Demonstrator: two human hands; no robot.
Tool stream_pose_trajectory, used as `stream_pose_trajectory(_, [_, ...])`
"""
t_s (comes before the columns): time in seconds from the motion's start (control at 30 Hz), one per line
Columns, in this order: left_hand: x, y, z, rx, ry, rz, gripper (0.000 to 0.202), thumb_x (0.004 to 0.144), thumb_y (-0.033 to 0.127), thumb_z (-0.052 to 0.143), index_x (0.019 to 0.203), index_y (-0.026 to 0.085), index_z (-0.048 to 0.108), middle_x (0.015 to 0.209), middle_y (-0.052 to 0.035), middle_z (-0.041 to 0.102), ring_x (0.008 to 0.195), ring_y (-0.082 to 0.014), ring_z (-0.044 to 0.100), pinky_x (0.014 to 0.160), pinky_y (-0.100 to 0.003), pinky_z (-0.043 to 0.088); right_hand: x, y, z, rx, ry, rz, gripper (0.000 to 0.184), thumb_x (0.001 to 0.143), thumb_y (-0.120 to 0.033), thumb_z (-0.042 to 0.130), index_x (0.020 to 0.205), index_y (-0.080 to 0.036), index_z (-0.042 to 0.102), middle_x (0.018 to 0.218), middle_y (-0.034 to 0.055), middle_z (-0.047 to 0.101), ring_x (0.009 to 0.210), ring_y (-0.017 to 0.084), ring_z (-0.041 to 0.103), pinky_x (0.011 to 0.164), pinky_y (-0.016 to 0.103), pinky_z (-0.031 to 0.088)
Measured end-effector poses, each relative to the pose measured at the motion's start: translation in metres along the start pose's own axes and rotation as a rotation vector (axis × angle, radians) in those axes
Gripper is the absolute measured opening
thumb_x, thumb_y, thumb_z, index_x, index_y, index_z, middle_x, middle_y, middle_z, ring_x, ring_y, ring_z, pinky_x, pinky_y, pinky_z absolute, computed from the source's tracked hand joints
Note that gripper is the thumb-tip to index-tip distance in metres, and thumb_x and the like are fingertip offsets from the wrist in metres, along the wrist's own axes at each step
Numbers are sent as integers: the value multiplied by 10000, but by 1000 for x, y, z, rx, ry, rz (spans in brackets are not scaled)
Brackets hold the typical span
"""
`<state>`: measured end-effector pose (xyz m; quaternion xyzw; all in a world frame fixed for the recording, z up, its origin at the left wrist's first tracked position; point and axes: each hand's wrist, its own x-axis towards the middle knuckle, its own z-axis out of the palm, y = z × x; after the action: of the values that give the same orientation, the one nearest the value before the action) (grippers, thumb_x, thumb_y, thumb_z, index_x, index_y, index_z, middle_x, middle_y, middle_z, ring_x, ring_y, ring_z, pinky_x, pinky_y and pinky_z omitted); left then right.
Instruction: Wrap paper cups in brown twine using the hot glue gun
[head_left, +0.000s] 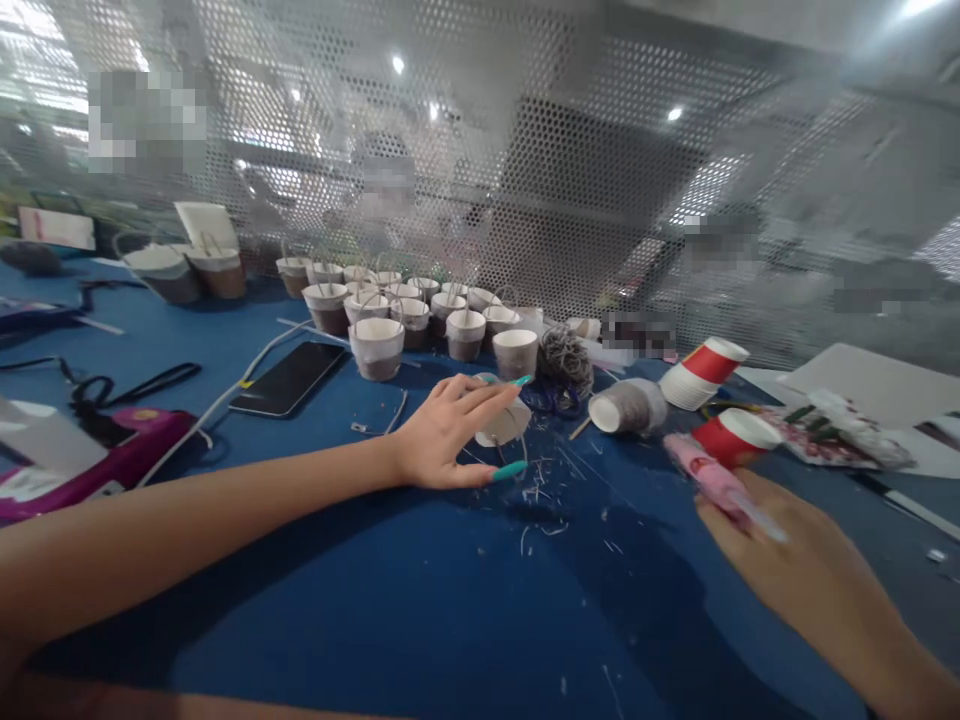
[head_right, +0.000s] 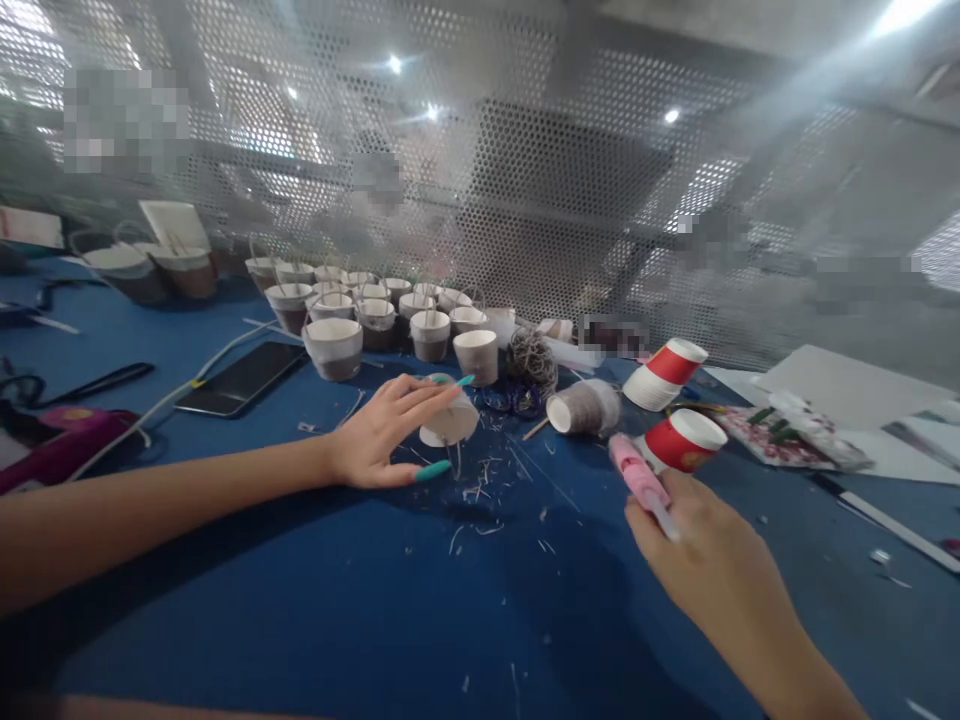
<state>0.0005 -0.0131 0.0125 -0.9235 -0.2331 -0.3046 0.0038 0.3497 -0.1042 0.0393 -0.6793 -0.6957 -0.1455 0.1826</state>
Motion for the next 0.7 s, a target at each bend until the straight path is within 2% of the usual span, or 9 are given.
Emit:
stream_pose_trajectory(0.07, [2, -7, -10, 7, -133, 41, 966, 751, 663, 544, 1512, 248, 117, 1466, -163, 387, 1187, -398, 396, 993, -622, 312, 1, 8, 3, -122, -98, 57, 87, 797, -255, 511, 717, -226, 494, 756, 114, 653, 671, 292, 650, 549, 357, 427])
stream_pose_trajectory(0.13, [4, -13, -22, -1, -247, 55, 1004, 723, 584, 629, 1513, 263, 99, 1483, -154, 355, 1233, -412, 358, 1026, -650, 263, 5, 14, 4, -181, -206, 114, 117, 814, -249, 522, 716, -225, 461, 791, 139, 649, 722, 305, 661, 581, 359, 422])
stream_pose_trajectory(0.2, [6, -18, -31, -30, -306, 66, 971, 726, 395, 653, 1512, 267, 98, 1475, -146, 353, 1292, -406, 312, 1044, -636, 271, 9, 17, 2, -133, -299, 148, 127, 848, -266, 518, 746, -226, 455, 806, 136, 650, 762, 297, 669, 615, 348, 425])
stream_pose_trajectory(0.27, [6, -21, -36, -56, -325, 84, 927, 704, 192, 594, 1503, 284, 131, 1470, -127, 358, 1338, -374, 289, 1056, -606, 297, 12, 16, -1, -77, -364, 177, 163, 862, -326, 545, 777, -225, 451, 816, 138, 652, 770, 294, 672, 625, 338, 423])
stream_pose_trajectory(0.33, [6, -25, -35, -42, -299, 102, 892, 677, 70, 523, 1478, 291, 200, 1472, -112, 366, 1369, -338, 283, 1085, -597, 271, 14, 10, -5, -116, -383, 225, 235, 835, -376, 611, 793, -211, 448, 825, 164, 647, 764, 312, 671, 614, 333, 413])
stream_pose_trajectory(0.43, [3, -31, -24, 0, -231, 124, 810, 716, 33, 501, 1447, 255, 232, 1484, -127, 365, 1399, -311, 274, 1113, -604, 213, 17, -5, -9, -223, -368, 277, 271, 811, -376, 659, 800, -171, 483, 782, 186, 630, 771, 352, 672, 580, 320, 396])
stream_pose_trajectory(0.57, [-2, -35, -11, 20, -103, 119, 720, 805, 76, 506, 1432, 224, 185, 1413, -163, 431, 1321, -289, 402, 1056, -542, 345, 19, -22, -11, -263, -362, 287, 274, 827, -366, 654, 823, -118, 537, 773, 185, 626, 806, 343, 684, 571, 294, 419])
stream_pose_trajectory(0.7, [-2, -33, -12, 144, -23, 47, 680, 780, 122, 574, 1398, 188, 298, 1297, -181, 467, 1218, -335, 451, 976, -541, 410, 4, -25, -5, -303, -281, 307, 330, 855, -418, 607, 885, -93, 557, 786, 182, 633, 669, 282, 675, 537, 290, 438])
